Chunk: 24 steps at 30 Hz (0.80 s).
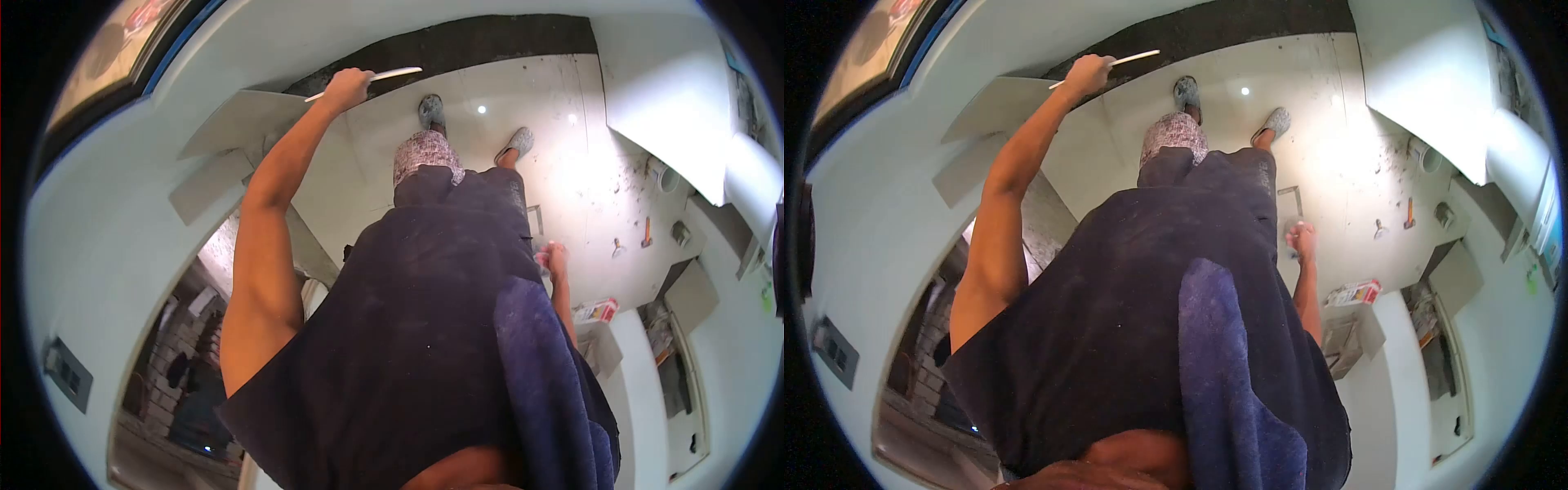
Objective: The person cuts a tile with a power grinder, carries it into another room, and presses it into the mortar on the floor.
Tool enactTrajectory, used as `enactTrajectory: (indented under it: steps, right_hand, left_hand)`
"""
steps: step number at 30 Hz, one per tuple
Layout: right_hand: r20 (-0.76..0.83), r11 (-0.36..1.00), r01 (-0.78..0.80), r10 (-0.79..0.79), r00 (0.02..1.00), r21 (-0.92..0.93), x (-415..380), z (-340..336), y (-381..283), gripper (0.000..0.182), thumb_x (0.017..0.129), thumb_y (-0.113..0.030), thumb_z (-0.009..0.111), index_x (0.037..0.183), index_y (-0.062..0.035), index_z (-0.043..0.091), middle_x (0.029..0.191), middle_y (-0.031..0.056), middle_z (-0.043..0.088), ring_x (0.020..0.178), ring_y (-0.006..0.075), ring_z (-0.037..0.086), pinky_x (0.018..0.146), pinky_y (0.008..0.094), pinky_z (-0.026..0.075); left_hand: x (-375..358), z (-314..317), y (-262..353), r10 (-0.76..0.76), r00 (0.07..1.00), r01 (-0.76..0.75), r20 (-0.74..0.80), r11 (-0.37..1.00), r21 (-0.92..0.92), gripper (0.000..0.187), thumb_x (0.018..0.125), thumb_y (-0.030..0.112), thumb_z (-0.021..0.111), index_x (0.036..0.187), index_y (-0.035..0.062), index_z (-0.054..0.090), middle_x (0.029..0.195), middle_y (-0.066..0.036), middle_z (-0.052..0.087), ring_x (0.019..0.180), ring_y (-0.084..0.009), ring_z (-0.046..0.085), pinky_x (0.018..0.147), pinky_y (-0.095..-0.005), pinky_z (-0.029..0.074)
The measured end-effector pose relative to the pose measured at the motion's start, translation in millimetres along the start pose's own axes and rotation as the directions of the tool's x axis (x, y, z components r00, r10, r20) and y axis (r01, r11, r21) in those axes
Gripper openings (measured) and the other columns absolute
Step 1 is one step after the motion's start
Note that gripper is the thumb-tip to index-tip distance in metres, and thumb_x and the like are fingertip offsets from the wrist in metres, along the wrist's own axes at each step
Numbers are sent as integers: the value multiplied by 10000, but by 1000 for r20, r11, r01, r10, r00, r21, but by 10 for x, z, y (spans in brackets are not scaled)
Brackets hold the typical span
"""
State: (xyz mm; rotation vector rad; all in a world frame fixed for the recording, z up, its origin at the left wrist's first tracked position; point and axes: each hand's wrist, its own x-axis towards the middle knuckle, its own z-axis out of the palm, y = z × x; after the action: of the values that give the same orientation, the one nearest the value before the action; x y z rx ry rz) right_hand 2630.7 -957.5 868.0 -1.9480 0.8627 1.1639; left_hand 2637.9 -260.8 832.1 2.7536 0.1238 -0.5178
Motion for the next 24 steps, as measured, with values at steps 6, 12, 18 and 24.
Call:
enactTrajectory:
  steps: [6, 12, 18, 24]
  right_hand:
    - [11, 984, -158, 159, 987, -78, -507, 95, 483, 265, 991, -239, 544, 1118, -20, 623, 911, 89, 675, 671, 186, 665, 559, 315, 536]
    - [43, 972, -230, 229, 973, 36, -658, 309, 520, 248, 993, -257, 566, 1069, -39, 657, 870, 50, 682, 651, 147, 631, 549, 293, 495]
    - [-97, 971, -237, 236, 967, -3, -808, 461, 271, 269, 991, -262, 568, 1085, -23, 648, 890, 71, 687, 662, 165, 637, 572, 306, 516]
    - [-126, 950, -291, 305, 944, 118, -904, 473, 443, 265, 986, -269, 579, 1094, -35, 643, 903, 82, 698, 673, 172, 645, 570, 305, 519]
  left_hand:
    - [80, 179, -612, -128, 990, 133, 61, 988, -81, 202, 804, 78, 594, 971, 83, 708, 810, -204, 685, 795, -406, 675, 728, -514, 535]
    - [253, 234, -954, -112, 989, 125, 94, 981, -148, 244, 858, 84, 567, 1076, 62, 675, 909, -247, 681, 871, -454, 640, 774, -522, 506]
    - [547, 485, -1169, -162, 944, 174, 287, 985, -17, 302, 919, 154, 554, 1192, 65, 648, 1104, -231, 673, 1064, -419, 612, 930, -520, 476]
    - [695, 816, -1396, -223, 968, 227, 115, 974, -21, 281, 892, 139, 596, 1155, 55, 651, 1052, -211, 690, 1031, -415, 636, 876, -525, 502]
